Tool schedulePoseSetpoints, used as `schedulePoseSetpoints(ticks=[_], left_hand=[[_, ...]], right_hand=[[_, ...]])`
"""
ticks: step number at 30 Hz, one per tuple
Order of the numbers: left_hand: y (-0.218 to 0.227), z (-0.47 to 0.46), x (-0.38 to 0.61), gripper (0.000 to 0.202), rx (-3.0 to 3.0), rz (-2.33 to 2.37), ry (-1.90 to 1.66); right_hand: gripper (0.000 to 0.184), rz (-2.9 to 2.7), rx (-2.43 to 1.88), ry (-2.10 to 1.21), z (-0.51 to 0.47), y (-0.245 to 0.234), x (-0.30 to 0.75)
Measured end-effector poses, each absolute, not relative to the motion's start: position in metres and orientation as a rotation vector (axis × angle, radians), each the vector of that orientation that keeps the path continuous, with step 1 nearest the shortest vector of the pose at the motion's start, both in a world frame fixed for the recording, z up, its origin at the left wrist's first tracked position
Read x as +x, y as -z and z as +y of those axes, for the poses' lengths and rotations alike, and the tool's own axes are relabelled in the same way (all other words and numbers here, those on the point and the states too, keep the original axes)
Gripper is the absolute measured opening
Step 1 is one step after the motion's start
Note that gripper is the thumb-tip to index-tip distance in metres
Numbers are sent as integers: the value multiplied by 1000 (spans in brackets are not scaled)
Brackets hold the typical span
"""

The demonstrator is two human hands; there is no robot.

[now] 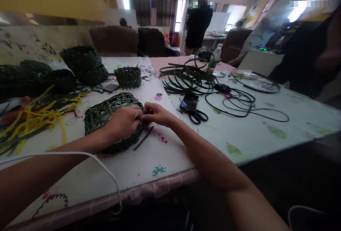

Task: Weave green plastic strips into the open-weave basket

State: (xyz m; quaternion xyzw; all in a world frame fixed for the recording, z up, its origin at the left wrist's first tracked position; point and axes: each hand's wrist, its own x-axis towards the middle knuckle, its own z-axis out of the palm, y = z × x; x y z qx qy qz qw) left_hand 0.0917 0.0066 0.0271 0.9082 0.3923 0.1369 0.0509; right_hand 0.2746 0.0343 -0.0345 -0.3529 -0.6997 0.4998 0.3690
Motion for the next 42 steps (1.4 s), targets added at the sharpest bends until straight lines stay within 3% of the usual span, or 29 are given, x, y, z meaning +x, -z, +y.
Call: schedulePoseSetpoints(ticks=[4,10,30,34,42], left_hand=[[-25,3,91,18,2787,1232,-404],[-15,-3,89,12,2669,1332,-535],[-12,4,88,14,2384,1389,-776],[-11,5,89,16,2342,1406,-779],[-11,12,94,19,2297,1508,-729]], right_hand=[[25,-1786,-865,-1349,34,34,277],[14,-1728,-813,-1477,35,35,282],[10,-1706,-915,-1245,33,42,270],[8,-1688,-864,-1322,34,41,273],[20,-1677,-851,-1395,36,41,278]])
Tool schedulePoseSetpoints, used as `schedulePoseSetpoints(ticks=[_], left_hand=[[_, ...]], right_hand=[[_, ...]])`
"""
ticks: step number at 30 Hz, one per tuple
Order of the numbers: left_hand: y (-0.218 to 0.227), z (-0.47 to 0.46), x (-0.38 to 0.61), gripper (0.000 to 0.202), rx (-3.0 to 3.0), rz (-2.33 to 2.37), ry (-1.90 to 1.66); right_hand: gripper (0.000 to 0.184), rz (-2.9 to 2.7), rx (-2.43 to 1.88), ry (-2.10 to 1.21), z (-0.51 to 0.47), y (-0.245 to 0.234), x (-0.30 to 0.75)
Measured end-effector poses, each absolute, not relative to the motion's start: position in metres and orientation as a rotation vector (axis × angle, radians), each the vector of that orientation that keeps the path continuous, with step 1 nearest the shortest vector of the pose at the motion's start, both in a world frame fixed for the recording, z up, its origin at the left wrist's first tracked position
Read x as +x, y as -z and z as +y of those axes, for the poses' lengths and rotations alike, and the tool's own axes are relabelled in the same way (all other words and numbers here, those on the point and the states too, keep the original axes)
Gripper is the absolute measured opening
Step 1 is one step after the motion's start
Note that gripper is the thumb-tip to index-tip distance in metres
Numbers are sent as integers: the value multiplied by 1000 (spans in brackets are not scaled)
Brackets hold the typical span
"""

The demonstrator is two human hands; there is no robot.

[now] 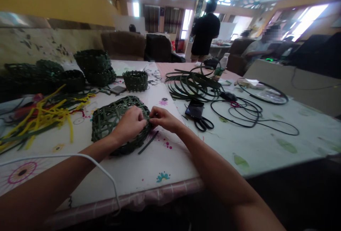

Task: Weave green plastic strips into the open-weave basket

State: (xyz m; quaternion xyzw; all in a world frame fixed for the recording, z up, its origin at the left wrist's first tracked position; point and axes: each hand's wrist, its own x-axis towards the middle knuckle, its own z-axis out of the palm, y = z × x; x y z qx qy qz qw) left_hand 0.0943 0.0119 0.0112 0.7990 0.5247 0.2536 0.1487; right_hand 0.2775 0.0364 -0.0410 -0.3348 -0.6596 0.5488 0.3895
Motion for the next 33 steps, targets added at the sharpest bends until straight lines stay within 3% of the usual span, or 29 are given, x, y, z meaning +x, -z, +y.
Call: schedulePoseSetpoints(ticks=[5,19,25,33], left_hand=[[-14,19,95,17,2284,1555,-549],[-15,28,95,6,2420,1477,-463],[-20,26,99,13,2450,1525,-344],[-21,29,98,9,2480,1535,-276]], right_hand=[[19,-1650,-839,-1444,36,41,278],[19,-1641,-853,-1446,34,40,276],[20,-1657,-864,-1411,35,40,276],[20,-1689,-870,-1393,35,38,277]])
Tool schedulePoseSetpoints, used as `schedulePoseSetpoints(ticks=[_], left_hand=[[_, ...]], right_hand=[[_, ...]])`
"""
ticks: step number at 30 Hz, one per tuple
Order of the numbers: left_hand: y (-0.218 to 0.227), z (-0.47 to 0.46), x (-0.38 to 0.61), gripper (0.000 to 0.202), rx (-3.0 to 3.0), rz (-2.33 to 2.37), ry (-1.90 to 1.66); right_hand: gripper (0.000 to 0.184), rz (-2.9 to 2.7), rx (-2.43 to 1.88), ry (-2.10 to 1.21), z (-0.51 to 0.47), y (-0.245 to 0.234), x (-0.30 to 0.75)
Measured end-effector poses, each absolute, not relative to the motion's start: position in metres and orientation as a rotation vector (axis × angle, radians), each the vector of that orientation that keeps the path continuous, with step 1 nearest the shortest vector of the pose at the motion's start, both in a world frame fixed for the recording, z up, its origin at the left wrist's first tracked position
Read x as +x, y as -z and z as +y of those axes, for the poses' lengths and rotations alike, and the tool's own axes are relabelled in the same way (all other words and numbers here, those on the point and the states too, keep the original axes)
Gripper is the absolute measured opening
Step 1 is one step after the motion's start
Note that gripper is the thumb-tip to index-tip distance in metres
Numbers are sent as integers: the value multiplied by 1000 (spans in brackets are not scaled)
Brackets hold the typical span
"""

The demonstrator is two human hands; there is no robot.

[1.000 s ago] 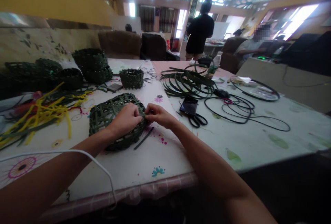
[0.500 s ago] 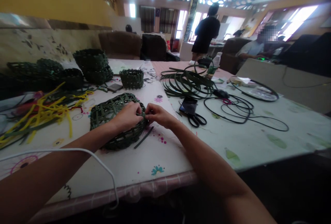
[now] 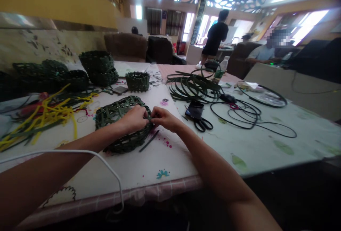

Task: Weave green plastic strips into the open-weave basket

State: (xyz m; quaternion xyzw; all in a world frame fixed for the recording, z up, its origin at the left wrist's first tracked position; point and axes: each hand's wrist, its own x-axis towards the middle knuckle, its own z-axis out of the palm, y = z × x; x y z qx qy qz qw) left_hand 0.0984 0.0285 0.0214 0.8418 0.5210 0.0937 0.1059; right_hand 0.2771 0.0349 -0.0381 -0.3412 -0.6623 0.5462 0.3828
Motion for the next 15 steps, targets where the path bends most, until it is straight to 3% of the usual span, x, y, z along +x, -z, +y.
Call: schedulePoseSetpoints(ticks=[10,15], left_hand=[[-20,32,97,9,2404,1507,-264],[-15,21,97,10,2493,1511,-371]], right_hand=[[20,-1542,-956,-1507,29,34,272],[17,-1569,-1017,-1384,28,35,268]])
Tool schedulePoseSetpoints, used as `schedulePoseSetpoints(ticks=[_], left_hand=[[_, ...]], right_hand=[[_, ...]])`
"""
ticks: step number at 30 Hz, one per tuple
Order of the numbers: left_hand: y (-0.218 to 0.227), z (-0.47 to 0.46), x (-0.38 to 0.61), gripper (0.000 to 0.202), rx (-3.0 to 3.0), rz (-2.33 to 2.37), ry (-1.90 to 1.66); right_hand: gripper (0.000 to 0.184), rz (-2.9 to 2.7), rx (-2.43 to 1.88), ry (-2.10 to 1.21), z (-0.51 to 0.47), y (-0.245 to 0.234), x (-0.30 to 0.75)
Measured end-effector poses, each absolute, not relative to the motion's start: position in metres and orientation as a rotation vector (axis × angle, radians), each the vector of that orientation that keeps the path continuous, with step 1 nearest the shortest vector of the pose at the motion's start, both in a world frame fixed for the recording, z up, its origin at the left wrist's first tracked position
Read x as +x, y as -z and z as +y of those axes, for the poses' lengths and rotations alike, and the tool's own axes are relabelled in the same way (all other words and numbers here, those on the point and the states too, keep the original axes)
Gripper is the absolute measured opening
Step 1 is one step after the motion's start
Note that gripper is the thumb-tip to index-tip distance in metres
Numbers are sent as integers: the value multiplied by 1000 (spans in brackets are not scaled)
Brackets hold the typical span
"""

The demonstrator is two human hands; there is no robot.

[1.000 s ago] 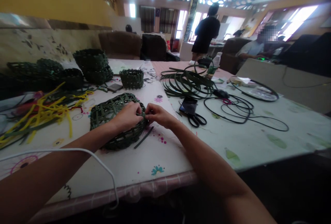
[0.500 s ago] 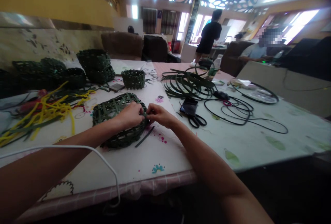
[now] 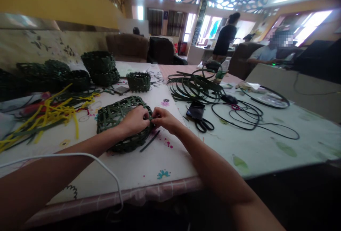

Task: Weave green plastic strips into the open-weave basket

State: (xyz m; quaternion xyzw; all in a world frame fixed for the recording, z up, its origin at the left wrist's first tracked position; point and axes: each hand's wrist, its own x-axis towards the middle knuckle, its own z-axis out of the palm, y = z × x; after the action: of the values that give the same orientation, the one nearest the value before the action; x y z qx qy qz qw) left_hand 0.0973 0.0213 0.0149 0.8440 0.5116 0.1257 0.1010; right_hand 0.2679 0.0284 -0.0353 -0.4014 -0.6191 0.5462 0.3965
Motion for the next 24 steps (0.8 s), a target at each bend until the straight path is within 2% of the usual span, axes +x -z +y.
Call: schedulePoseSetpoints(ticks=[4,10,14,20,24], left_hand=[[-13,9,98,10,2617,1536,-440],[-10,2,104,14,2685,1580,-382],[-11,5,101,15,2621,1460,-479],[-20,5,47,23,2298,1372,-1003],[-13,1,3,19,2397,1356,-1038]], right_hand=[[16,-1878,-940,-1201,29,29,275],[18,-2255,-936,-556,25,15,278],[19,-2316,-984,-481,22,15,277],[19,-2361,-964,-489,18,10,278],[18,-2429,-1063,-392,13,4,278]])
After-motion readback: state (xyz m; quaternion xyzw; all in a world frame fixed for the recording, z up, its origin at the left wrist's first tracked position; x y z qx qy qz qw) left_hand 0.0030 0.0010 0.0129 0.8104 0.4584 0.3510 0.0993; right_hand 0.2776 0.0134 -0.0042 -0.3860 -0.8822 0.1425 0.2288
